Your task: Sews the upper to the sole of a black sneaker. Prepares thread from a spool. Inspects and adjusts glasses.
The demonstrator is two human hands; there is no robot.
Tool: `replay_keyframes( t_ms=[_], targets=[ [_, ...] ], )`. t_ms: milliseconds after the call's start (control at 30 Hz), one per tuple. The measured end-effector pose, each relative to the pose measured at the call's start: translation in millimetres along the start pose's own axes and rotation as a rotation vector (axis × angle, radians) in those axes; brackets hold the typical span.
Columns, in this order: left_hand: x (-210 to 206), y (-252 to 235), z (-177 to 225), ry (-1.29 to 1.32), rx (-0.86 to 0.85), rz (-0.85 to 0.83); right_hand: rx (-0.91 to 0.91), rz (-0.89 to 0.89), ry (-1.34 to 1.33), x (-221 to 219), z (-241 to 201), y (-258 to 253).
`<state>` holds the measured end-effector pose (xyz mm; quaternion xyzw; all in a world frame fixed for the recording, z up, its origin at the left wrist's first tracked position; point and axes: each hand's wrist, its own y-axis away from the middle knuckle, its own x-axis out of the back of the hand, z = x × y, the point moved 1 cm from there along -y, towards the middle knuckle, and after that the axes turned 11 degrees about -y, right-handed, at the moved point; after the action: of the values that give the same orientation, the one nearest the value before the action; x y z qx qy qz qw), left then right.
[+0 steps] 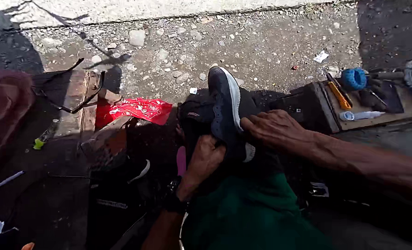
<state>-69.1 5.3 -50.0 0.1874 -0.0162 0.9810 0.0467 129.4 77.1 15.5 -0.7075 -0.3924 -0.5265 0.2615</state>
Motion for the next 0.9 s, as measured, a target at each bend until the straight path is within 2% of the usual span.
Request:
replay_keyframes(
  t_ms=[233,333,467,533,600,733,900],
  targets=[
    [-1,1,-4,0.012,-0.016,0.025,-0.076,0.068,0.021,10,21,20],
    [-3,2,-7,-0.068,-0.036,0.066,-0.196,0.096,-0.006,17,34,33],
    [-4,4,-8,-0.177,-0.025,0.115,-0.343,0.067,-0.482,-9,28,38],
    [-4,5,-8,-0.164,-0.026,0.117,-0.36,0.141,-0.733,-27,24,42],
    [-4,5,-8,-0.132,-0.042,0.123,-0.359,0.267,-0.887,-35,21,45],
    [-5,5,-6,-0.1,-0.04,0.112,-0.313,0.459,-1.017,-48,11,34],
    [-3,6,-6,-0.093,-0.033,0.093,-0.202,0.47,-1.433,-29,7,45]
  ],
)
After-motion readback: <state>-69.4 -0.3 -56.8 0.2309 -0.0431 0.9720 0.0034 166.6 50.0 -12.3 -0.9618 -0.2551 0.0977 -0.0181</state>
